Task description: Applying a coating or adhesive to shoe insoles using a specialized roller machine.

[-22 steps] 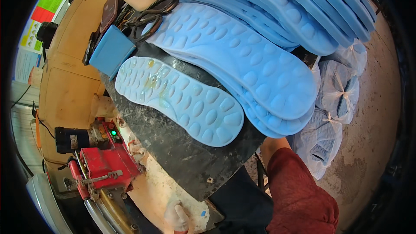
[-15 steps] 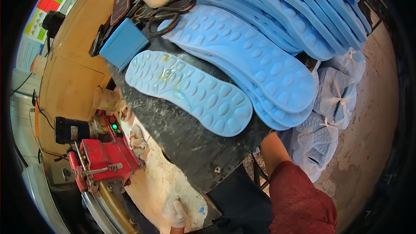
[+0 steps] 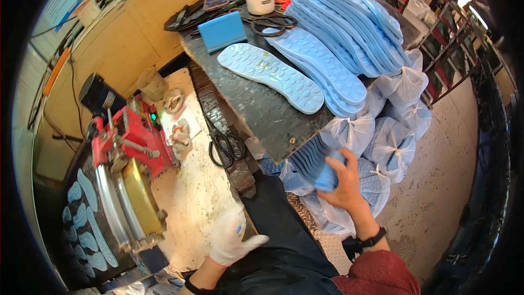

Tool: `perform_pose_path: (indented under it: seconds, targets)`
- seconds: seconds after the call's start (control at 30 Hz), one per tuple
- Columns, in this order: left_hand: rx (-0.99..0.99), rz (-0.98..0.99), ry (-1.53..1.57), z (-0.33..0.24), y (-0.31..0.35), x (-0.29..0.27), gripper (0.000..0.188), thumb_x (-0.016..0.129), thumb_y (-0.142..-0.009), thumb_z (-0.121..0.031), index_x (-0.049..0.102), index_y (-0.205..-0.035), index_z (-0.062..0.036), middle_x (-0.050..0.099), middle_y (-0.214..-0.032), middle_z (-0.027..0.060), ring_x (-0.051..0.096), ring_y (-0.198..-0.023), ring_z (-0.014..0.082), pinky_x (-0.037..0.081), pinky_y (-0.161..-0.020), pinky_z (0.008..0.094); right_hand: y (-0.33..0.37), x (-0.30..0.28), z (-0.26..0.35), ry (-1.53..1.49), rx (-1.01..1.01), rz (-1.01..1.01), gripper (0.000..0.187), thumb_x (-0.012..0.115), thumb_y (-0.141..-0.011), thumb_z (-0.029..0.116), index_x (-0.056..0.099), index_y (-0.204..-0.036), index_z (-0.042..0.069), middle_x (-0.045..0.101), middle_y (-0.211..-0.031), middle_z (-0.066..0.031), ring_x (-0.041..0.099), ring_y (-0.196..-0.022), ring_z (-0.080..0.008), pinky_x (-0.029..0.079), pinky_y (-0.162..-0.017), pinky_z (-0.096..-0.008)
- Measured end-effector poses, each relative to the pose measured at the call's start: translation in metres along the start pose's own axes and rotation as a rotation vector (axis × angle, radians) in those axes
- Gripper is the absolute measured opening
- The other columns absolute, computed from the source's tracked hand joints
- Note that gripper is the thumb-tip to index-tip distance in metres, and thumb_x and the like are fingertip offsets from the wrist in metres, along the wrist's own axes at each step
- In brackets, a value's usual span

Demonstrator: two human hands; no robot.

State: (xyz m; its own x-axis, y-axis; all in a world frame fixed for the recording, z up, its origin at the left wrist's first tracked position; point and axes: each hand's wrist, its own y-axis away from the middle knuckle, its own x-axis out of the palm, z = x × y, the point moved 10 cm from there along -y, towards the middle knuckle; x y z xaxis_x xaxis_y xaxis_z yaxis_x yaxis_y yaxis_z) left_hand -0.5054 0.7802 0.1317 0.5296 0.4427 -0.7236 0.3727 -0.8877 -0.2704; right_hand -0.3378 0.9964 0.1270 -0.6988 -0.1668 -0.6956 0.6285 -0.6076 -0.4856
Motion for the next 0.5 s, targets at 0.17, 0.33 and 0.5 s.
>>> perform_pose_path:
  seconds: [0.17,0.33,0.5]
  targets:
    - [0.446,0.144,0.114,-0.104,-0.019,0.012,0.111,0.085,-0.049,-0.052,0.035,-0.13,0.0059,0.036,-0.135,0.0324,0.033,-0.128,0.0534,0.03,-0.105,0.0582,0.013,-0.066,0.112,-0.192,-0.152,0.285,0.086,0.087,-0.046,0.017,0.049,-0.123,0.013,0.043,-0.122,-0.0242,0.046,-0.112,-0.0408,0.04,-0.094,-0.0458]
    - [0.434,-0.143,0.255,-0.123,0.003,-0.053,0.099,0.085,-0.057,-0.034,0.035,-0.135,0.0024,0.036,-0.136,0.0319,0.039,-0.125,0.0506,0.033,-0.103,0.0551,0.004,-0.086,0.202,-0.5,-0.301,0.501,0.087,0.089,-0.049,0.022,0.048,-0.124,0.013,0.043,-0.124,-0.0234,0.047,-0.112,-0.0389,0.039,-0.094,-0.0457]
    - [0.2,-0.232,0.398,-0.074,0.028,-0.079,0.103,0.084,-0.058,-0.027,0.028,-0.139,0.0032,0.042,-0.127,0.0299,0.045,-0.118,0.0463,0.038,-0.101,0.0452,-0.021,-0.039,0.26,-0.552,-0.424,0.623,0.09,0.088,-0.052,0.023,0.044,-0.129,0.011,0.042,-0.126,-0.0223,0.045,-0.117,-0.0385,0.036,-0.099,-0.0459]
